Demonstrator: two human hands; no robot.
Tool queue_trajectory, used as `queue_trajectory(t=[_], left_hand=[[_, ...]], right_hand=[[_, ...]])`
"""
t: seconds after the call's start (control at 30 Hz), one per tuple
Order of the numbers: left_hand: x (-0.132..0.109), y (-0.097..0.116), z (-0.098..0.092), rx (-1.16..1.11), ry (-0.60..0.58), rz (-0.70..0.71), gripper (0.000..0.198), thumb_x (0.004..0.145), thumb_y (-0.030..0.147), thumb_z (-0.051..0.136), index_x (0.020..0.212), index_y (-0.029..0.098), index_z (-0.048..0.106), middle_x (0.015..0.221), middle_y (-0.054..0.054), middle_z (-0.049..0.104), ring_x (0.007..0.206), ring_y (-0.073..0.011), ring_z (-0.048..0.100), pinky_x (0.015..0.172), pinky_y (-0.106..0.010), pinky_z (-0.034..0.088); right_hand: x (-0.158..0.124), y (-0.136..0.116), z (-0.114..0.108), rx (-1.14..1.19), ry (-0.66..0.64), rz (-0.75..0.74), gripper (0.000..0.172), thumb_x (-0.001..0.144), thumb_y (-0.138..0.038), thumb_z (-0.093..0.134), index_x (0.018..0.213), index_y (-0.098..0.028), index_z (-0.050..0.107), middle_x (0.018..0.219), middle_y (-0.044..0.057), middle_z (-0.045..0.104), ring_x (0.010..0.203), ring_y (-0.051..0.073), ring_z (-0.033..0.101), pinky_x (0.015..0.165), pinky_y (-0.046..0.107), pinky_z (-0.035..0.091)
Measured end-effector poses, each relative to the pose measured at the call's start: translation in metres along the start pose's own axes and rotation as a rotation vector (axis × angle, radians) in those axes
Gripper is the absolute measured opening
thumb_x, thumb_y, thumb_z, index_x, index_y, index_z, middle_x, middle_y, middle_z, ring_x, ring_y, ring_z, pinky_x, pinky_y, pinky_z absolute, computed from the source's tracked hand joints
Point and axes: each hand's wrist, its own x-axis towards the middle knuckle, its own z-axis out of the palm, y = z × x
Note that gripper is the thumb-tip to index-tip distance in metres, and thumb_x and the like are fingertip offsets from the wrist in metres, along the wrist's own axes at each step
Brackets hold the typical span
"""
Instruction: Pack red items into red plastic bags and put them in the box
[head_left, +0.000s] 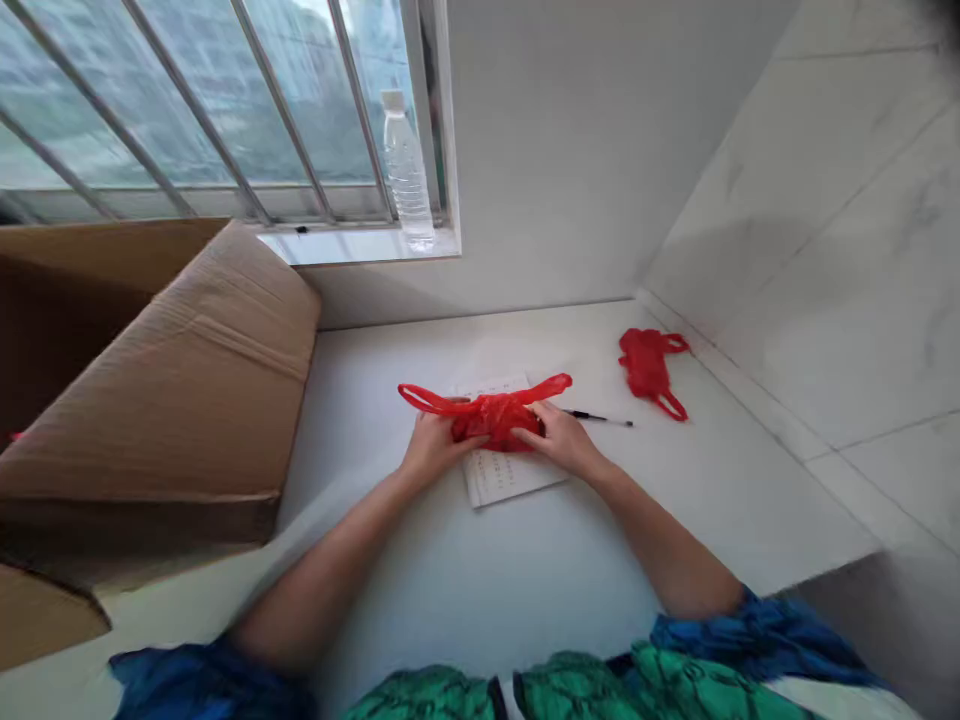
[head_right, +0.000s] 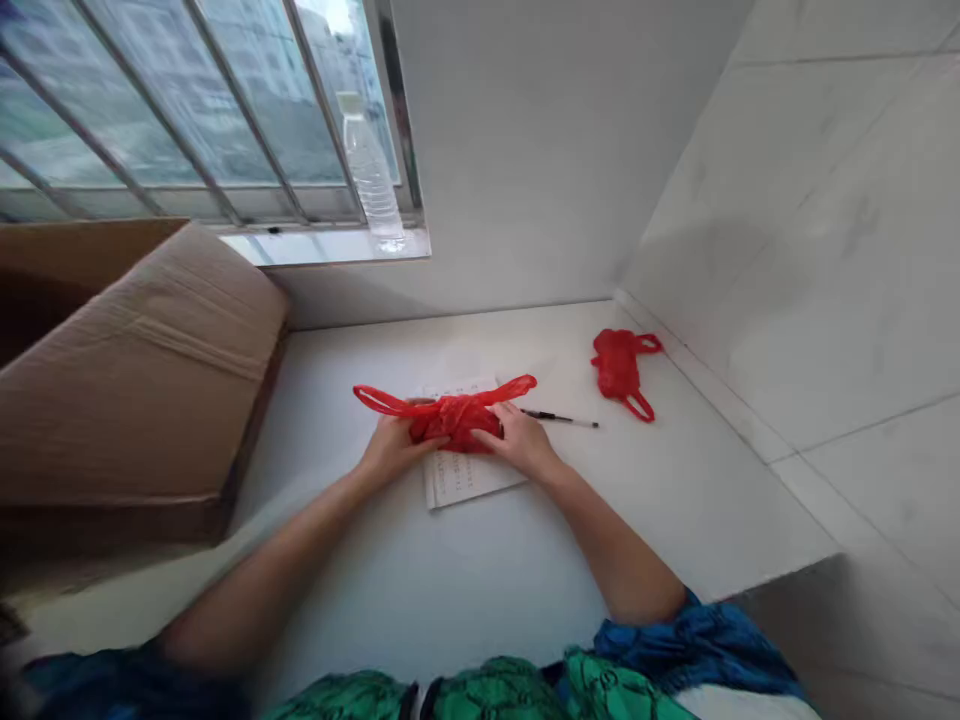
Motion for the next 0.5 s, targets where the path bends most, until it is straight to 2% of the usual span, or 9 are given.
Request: queue_trajectory(t=[0.13, 0.23, 0.33, 0.5], left_hand=[[0.002, -0.002, 0.001, -0.326, 0.047, -0.270, 0.040, 0.083, 0.051, 0.065, 0.094, 0.014, 0.074, 0.089, -0.008, 0.074, 0.082, -0.0253, 0.066, 0.072, -0.031, 0.048], [0.003, -0.001, 0.002, -0.703, 0.030, -0.398, 0.046, 0.084, 0.057, 0.064, 0.092, 0.013, 0.072, 0.089, -0.009, 0.074, 0.081, -0.0231, 0.067, 0.072, -0.029, 0.050], [0.004, -0.001, 0.002, -0.943, -0.016, -0.455, 0.043, 0.081, 0.054, 0.070, 0.094, 0.013, 0.072, 0.090, -0.009, 0.075, 0.082, -0.0222, 0.069, 0.077, -0.030, 0.053], [0.005, 0.001, -0.002, -1.047, -0.029, -0.458, 0.037, 0.078, 0.045, 0.077, 0.095, 0.012, 0.072, 0.092, -0.011, 0.075, 0.082, -0.0212, 0.069, 0.076, -0.029, 0.054]], right_hand=[[0.002, -0.002, 0.001, 0.471, 0.001, 0.106, 0.031, 0.086, -0.052, 0.062, 0.087, -0.022, 0.056, 0.081, -0.001, 0.060, 0.073, 0.016, 0.056, 0.070, 0.030, 0.044], [0.003, -0.005, 0.003, 0.816, 0.030, 0.187, 0.032, 0.084, -0.053, 0.065, 0.090, -0.023, 0.057, 0.078, -0.002, 0.064, 0.072, 0.016, 0.061, 0.070, 0.029, 0.048], [0.003, -0.009, 0.002, 0.893, 0.054, 0.177, 0.032, 0.082, -0.051, 0.069, 0.090, -0.023, 0.059, 0.077, -0.001, 0.067, 0.072, 0.016, 0.064, 0.073, 0.030, 0.051], [0.003, -0.014, -0.001, 0.844, 0.083, 0.102, 0.031, 0.082, -0.051, 0.071, 0.090, -0.023, 0.061, 0.079, 0.000, 0.069, 0.076, 0.018, 0.066, 0.077, 0.032, 0.052]])
